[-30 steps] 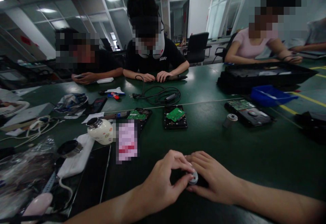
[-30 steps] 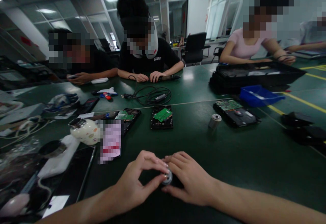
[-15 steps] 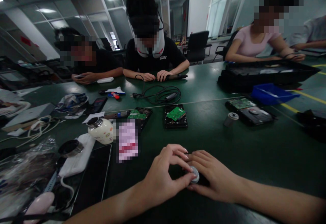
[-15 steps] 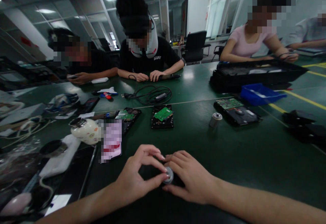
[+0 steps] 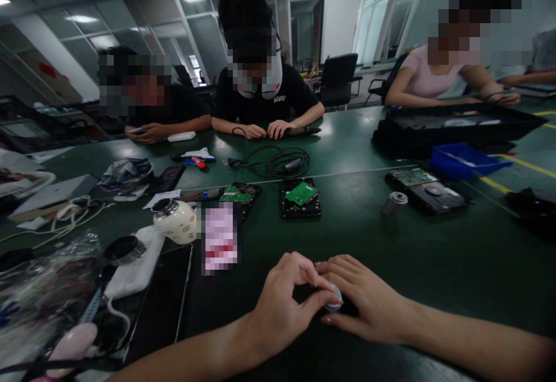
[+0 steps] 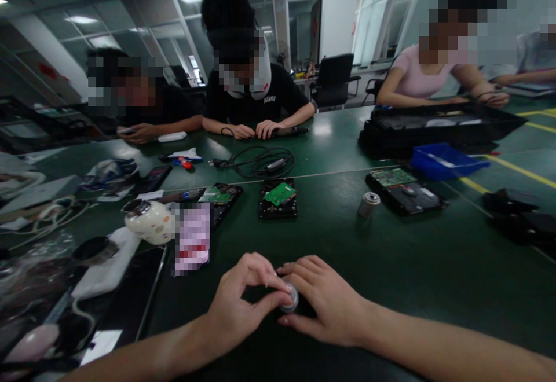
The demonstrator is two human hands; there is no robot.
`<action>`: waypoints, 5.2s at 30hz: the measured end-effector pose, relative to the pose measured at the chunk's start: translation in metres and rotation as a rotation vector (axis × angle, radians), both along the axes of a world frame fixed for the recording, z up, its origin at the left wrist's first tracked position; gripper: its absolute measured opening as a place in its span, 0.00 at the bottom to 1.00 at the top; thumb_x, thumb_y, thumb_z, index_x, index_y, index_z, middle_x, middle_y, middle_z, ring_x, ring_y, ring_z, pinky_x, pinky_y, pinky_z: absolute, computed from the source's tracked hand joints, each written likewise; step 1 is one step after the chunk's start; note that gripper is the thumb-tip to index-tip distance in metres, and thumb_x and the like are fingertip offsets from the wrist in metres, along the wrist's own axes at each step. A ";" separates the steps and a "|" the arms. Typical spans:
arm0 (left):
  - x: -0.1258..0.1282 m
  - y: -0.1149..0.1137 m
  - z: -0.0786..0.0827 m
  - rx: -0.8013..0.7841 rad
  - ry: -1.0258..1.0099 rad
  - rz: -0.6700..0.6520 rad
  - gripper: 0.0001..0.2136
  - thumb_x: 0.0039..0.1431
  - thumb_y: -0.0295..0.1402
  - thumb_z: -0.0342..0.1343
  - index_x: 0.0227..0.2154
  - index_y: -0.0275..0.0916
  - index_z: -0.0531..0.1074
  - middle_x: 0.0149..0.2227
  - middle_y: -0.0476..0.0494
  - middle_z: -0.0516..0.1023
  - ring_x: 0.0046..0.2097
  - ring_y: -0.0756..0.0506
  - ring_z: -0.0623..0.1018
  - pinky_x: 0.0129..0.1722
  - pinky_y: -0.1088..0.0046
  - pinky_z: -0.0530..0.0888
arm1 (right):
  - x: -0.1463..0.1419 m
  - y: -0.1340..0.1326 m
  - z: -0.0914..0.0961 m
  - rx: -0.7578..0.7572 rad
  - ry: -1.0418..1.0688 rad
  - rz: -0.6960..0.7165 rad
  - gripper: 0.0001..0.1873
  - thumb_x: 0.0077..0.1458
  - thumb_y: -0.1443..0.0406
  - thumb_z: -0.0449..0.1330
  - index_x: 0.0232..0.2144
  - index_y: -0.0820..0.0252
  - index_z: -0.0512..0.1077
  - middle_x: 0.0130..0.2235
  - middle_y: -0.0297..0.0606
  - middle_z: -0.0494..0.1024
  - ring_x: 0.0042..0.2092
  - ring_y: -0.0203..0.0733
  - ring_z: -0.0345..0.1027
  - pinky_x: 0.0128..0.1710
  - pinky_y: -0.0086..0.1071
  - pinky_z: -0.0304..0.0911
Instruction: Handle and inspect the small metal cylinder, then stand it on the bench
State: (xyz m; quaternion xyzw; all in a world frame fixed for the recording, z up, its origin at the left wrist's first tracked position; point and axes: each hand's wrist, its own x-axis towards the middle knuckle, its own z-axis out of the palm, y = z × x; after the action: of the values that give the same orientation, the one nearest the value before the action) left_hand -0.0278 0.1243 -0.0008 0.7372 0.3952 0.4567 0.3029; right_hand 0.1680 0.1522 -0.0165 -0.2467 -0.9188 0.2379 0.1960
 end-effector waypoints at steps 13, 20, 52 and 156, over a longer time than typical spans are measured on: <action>-0.015 0.011 -0.020 -0.348 0.051 -0.262 0.41 0.39 0.38 0.72 0.56 0.43 0.57 0.48 0.42 0.76 0.51 0.40 0.75 0.54 0.61 0.67 | 0.008 -0.008 0.019 -0.108 0.441 -0.070 0.14 0.52 0.69 0.64 0.41 0.55 0.69 0.37 0.36 0.77 0.40 0.40 0.71 0.42 0.34 0.66; -0.011 0.007 -0.016 -0.413 0.085 -0.281 0.32 0.46 0.36 0.69 0.54 0.43 0.62 0.44 0.46 0.80 0.46 0.43 0.79 0.49 0.66 0.71 | 0.001 -0.001 0.034 -0.098 0.199 -0.117 0.01 0.54 0.66 0.65 0.32 0.55 0.75 0.31 0.33 0.80 0.33 0.37 0.72 0.35 0.32 0.64; -0.009 0.008 -0.011 -0.324 0.185 -0.237 0.26 0.44 0.40 0.70 0.47 0.43 0.70 0.43 0.50 0.79 0.44 0.44 0.77 0.46 0.69 0.69 | 0.038 0.023 0.031 -0.141 0.049 -0.300 0.12 0.58 0.55 0.60 0.37 0.52 0.79 0.25 0.34 0.75 0.27 0.36 0.65 0.25 0.28 0.57; -0.010 0.010 -0.015 -0.268 0.253 -0.240 0.21 0.47 0.42 0.68 0.43 0.41 0.72 0.40 0.49 0.78 0.42 0.45 0.75 0.43 0.72 0.68 | 0.007 0.001 0.023 -0.187 0.098 -0.147 0.11 0.61 0.58 0.56 0.38 0.54 0.77 0.27 0.32 0.76 0.28 0.34 0.64 0.31 0.30 0.55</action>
State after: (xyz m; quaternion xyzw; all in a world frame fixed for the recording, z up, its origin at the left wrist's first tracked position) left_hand -0.0378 0.1339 -0.0156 0.7835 0.3966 0.2646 0.3985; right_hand 0.1753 0.1532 0.0067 -0.3186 -0.8613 0.3195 0.2337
